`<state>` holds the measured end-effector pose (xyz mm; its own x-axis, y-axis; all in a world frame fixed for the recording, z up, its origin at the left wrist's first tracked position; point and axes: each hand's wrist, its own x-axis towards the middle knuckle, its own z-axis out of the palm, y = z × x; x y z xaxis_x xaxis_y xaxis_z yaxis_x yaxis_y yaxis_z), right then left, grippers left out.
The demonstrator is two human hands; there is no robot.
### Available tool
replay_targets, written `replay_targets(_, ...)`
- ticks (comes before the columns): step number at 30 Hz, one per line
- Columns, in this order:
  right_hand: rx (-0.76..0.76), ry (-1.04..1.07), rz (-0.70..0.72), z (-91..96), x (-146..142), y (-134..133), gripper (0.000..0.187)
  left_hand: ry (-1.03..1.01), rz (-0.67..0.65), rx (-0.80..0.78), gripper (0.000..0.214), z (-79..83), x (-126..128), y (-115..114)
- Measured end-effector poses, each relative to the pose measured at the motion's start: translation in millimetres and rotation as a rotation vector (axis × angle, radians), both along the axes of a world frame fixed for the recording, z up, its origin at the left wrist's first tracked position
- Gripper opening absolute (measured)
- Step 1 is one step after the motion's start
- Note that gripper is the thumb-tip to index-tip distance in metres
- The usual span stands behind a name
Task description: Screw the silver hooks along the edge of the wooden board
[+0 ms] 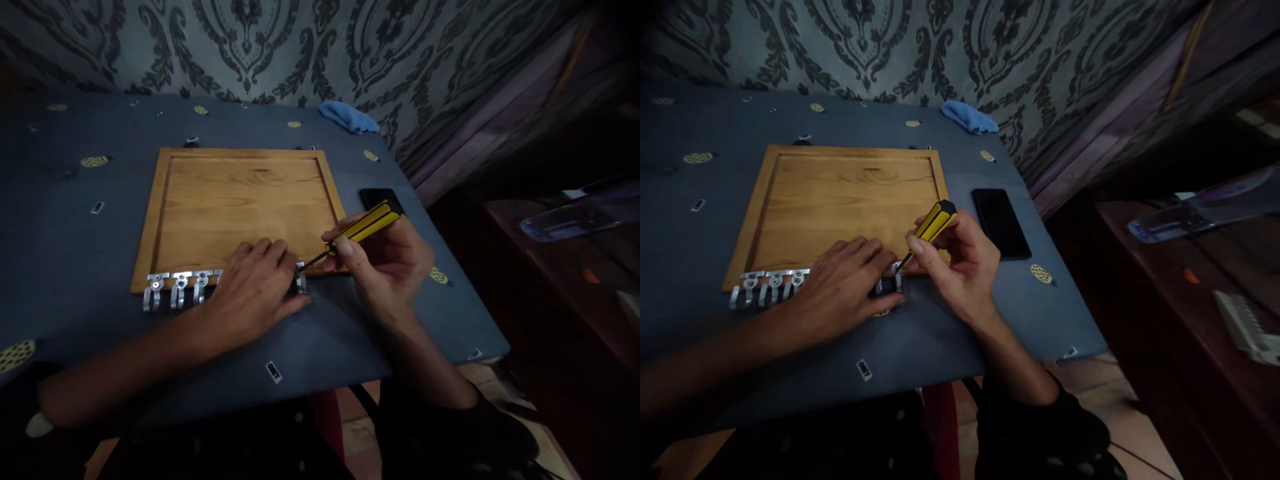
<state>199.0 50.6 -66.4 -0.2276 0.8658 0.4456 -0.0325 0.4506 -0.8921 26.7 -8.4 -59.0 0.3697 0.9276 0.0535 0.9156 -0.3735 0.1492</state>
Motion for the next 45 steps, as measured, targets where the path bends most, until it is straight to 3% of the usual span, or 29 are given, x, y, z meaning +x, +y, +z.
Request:
replay_targets(9, 0.036, -0.092, -0.090, 7.0, -3.5, 2.6, 0.030, -0.001, -0.004, 0.022, 0.041, -3.2, -0.3, 0.3)
replay_targets(16, -0.076, -0.215, 0.187, 33.0, 5.5, 9.7, 0.027, 0.000, 0.000, 0.005, 0.040, -2.4, -0.3, 1.2)
replay_targets(25, -0.140, -0.218, 0.391, 52.1, 11.9, 30.9, 0.037, 0.005, 0.006, -0.042, 0.040, 2.5, 1.0, 0.6)
replay_targets(38, -0.007, -0.107, 0.237, 37.3, 0.1, 36.6, 0.033, 0.011, 0.006, -0.020, 0.042, 0.3, 0.9, 1.2)
replay_targets(45, -0.060, -0.112, 0.378, 31.4, 18.5, 41.6, 0.036, 0.021, 0.004, -0.037, 0.044, 1.9, 1.5, 0.7)
